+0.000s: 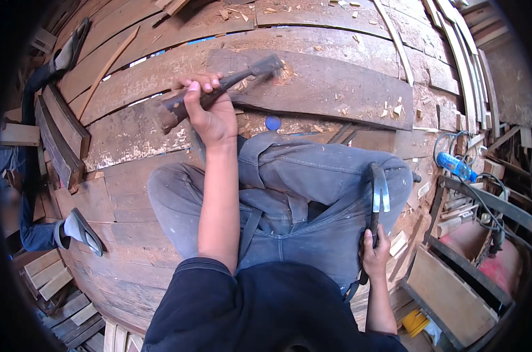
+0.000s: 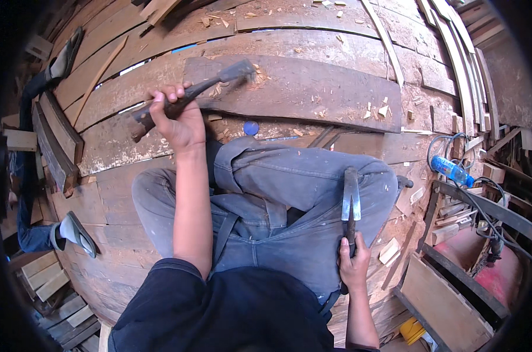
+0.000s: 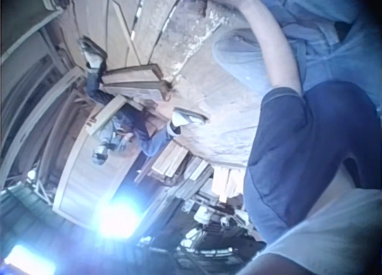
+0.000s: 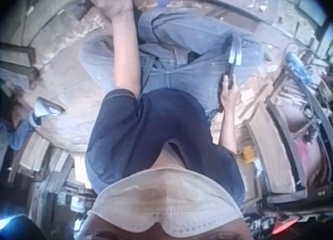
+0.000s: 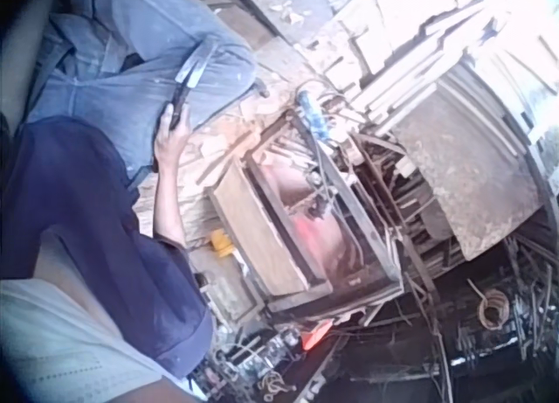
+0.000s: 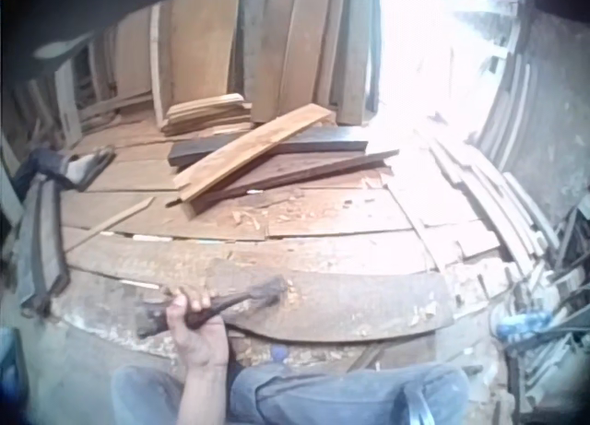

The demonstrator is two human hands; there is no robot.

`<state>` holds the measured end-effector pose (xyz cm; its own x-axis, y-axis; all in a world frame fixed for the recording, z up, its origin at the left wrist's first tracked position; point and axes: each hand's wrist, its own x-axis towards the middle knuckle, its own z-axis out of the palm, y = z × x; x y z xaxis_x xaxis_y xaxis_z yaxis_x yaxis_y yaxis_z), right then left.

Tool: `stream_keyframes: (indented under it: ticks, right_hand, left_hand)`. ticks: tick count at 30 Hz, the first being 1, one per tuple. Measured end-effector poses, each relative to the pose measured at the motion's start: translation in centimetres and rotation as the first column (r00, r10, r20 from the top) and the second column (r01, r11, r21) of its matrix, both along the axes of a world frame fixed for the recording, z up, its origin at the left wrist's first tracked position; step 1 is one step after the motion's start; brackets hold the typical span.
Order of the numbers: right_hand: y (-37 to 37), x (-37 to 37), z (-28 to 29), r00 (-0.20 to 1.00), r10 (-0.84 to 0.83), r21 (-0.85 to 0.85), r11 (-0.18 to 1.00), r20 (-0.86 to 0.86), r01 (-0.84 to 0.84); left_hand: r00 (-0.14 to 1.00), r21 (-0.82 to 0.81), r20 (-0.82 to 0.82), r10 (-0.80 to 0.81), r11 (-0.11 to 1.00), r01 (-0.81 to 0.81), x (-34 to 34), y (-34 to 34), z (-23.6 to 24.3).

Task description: Chisel a groove or hole into a piece of wood using a hammer and chisel while sitting on the floor.

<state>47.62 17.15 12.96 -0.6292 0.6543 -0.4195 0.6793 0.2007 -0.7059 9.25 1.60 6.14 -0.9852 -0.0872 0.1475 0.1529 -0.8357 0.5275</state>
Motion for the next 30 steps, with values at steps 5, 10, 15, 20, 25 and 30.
stream_keyframes:
  ticks: [5, 10, 15, 20, 25, 30]
  right_hand:
    - [0.1, -0.3, 0.1, 0.999, -0.03, -0.04, 0.999, -0.018, 0.029]
    - [0.7, 0.2, -0.4, 0.998, -0.043, -0.087, 0.995, -0.035, 0.04]
    - [0.8, -0.3, 0.2, 0.995, -0.09, -0.151, 0.985, -0.033, 0.084]
    - [0.6, -0.3, 0.1, 0.997, -0.073, -0.133, 0.989, -0.018, 0.07]
    - [0.6, -0.4, 0.2, 0.997, -0.07, -0.131, 0.989, -0.024, 0.066]
    - [0.8, 0.2, -0.4, 0.994, -0.106, -0.185, 0.978, -0.025, 0.099]
  left_hand:
    - [0.993, 0.072, 0.113, -0.042, 0.997, 0.034, 0.1, 1.0, -2.8]
    - [0.936, -0.256, -0.227, 0.269, 0.911, -0.324, -0.5, 0.4, 0.6]
    - [0.948, -0.222, -0.291, 0.129, 0.955, -0.198, -0.5, 0.3, -0.2]
    - [0.986, -0.196, -0.164, -0.032, 0.981, -0.001, 0.5, 1.5, -0.4]
    - [0.999, -0.131, -0.008, 0.034, 0.991, -0.035, 0.1, 0.9, -0.6]
    - [0.996, -0.082, 0.041, 0.083, 0.993, -0.08, 0.5, 1.2, -0.5]
